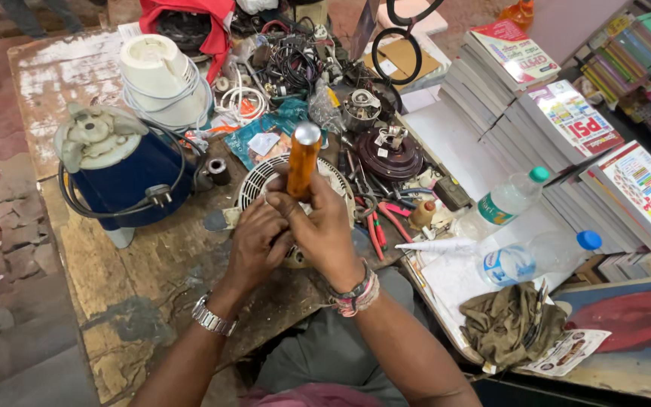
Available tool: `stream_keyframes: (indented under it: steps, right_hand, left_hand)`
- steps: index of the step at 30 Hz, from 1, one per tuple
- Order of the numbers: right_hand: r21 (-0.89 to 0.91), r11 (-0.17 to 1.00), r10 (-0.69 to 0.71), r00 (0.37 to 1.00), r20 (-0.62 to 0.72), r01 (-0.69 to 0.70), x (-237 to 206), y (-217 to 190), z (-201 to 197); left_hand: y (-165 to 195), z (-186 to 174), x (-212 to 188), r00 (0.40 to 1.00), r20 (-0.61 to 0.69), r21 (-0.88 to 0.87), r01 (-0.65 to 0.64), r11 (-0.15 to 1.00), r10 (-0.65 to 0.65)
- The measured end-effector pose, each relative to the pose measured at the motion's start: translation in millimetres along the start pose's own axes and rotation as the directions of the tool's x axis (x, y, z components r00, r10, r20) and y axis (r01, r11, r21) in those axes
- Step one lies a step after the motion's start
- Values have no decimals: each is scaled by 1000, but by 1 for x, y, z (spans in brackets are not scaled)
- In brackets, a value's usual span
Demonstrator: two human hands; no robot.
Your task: The person uses a screwdriver to loosen and remove screws from the base of a small appliance, then lifts off the top housing to expose the internal components. The person continues to manipulate the housing and internal parts while seated at a cluttered workbench.
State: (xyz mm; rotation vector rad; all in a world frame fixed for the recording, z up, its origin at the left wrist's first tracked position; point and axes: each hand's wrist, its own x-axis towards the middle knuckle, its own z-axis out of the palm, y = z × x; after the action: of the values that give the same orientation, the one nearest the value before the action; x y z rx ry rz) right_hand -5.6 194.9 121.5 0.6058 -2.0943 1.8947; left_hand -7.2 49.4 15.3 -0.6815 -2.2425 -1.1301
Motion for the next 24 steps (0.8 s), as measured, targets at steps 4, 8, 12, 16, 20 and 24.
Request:
stream_keyframes:
  steps: [4,8,12,16,20,24]
  right_hand:
    - [-215,964,-157,988,6,155,-5,4,-5]
    - [-168,981,-103,993,-48,94,-6,8,-5]
    - [78,997,27,1000,3,-27,-7,12,-10]
    - [137,986,81,988,132,-99,-13,10,-15]
    - [-89,987,138,989,60,-132,-13,10,-12]
    - [-146,987,-57,998,32,61,-12,12,-14]
  left_hand:
    - [2,0,1,999,0,-25,46,999,-46]
    - [1,0,2,999,-22,-24,41,999,-41]
    - [-5,-2,0,999,35,-46,42,998,-40]
    - [-12,-2,-2,999,35,-54,-11,998,13]
    - [-15,-1,-3,999,28,-59,-29,998,31]
    - [-14,-3,-3,999,48,-35,-4,999,6]
